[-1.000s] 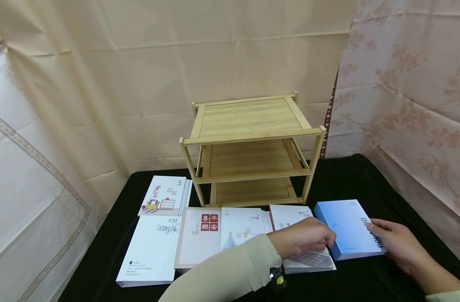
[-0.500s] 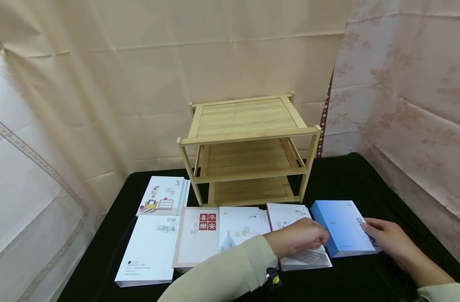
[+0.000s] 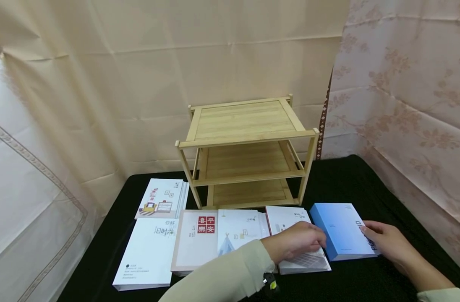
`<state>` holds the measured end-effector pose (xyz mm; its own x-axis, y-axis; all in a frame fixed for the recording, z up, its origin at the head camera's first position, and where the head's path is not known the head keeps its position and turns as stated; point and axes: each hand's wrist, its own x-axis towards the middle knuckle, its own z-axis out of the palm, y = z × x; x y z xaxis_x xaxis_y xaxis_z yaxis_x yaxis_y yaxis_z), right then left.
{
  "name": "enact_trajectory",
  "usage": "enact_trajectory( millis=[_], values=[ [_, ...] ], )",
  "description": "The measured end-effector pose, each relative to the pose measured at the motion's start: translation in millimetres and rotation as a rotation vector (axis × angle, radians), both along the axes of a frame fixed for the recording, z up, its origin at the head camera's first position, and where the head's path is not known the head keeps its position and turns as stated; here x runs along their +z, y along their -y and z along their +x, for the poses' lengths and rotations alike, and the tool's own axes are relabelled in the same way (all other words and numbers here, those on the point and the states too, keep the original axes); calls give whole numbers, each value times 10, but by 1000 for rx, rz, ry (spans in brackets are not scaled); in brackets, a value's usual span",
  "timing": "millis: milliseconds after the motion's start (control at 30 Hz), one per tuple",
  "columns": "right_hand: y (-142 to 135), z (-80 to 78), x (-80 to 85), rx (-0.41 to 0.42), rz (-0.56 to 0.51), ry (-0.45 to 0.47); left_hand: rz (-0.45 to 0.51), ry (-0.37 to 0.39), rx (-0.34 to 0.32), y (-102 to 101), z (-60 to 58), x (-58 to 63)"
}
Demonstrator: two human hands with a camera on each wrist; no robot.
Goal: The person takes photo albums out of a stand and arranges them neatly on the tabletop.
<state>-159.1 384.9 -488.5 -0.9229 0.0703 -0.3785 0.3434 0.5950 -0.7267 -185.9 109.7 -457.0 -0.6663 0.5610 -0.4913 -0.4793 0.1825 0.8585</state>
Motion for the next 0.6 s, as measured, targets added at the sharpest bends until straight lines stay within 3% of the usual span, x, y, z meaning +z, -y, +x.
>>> enact_trajectory(
  millis=[133, 300, 433, 600],
  values=[
    [35, 1, 35, 9, 40, -23, -5, 1, 8, 22, 22, 37],
    [26, 22, 75, -9, 158, -60, -31, -86, -26, 155, 93, 125],
    [25, 31, 108, -8, 239, -68, -64, -212, -64, 434, 144, 208],
    [37, 23, 155, 20, 304, -76, -118, -402, -94, 970, 118, 330]
  ],
)
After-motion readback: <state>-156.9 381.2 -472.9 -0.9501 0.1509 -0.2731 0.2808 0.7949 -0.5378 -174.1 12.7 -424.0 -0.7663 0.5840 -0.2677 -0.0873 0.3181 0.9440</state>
